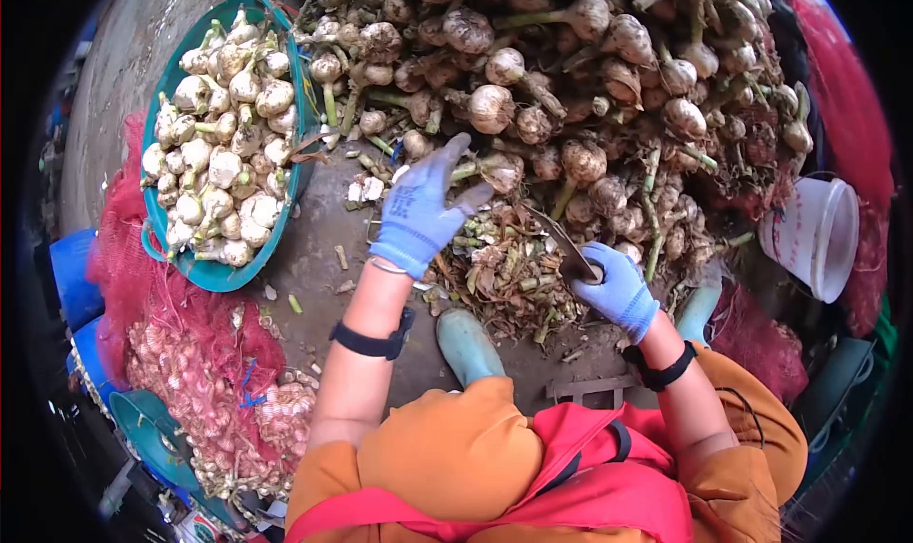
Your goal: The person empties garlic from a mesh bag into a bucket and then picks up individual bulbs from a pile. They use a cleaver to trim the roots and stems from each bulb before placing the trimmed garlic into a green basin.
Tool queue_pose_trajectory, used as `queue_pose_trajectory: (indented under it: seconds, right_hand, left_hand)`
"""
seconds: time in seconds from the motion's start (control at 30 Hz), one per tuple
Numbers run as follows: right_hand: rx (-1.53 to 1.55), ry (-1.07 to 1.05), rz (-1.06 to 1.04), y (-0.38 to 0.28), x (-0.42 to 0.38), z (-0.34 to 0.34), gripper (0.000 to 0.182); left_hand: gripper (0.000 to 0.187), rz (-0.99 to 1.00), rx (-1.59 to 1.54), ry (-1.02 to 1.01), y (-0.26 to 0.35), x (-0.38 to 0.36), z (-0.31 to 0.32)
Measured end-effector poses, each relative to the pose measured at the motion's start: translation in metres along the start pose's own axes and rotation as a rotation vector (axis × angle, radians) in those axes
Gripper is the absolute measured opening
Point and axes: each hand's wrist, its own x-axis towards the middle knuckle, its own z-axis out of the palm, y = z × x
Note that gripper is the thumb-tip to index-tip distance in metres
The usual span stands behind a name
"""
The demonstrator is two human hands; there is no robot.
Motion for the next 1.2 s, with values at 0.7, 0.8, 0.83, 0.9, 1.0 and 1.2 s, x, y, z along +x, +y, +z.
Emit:
queue_pose_trajectory:
  seconds: [0.7,0.8,0.83,0.9,1.0,1.2]
  right_hand:
    - [-0.486,-0.022,-0.341,-0.067,0.025,0.025,0.028]
    - [-0.43,-0.038,-0.437,-0.071,0.03,0.029,0.029]
    - [-0.429,-0.041,-0.438,-0.072,0.032,0.03,0.029]
    - [-0.497,-0.019,-0.43,-0.073,0.036,0.031,0.029]
    - [-0.494,0.019,-0.419,-0.068,0.042,0.036,0.03]
    - [-0.479,0.026,-0.37,-0.049,0.053,0.052,0.031]
  left_hand:
    - [0.085,-0.412,-1.029,0.07,0.015,-0.099,0.027]
    - [0.08,-0.449,-1.089,0.126,0.011,-0.1,0.022]
    - [0.079,-0.484,-1.092,0.14,0.01,-0.099,0.021]
    - [0.074,-0.454,-1.169,0.213,0.016,-0.1,0.02]
    - [0.073,-0.323,-1.06,0.201,0.001,-0.11,0.036]
    - [0.067,-0.589,-1.362,0.058,0.005,-0.131,0.008]
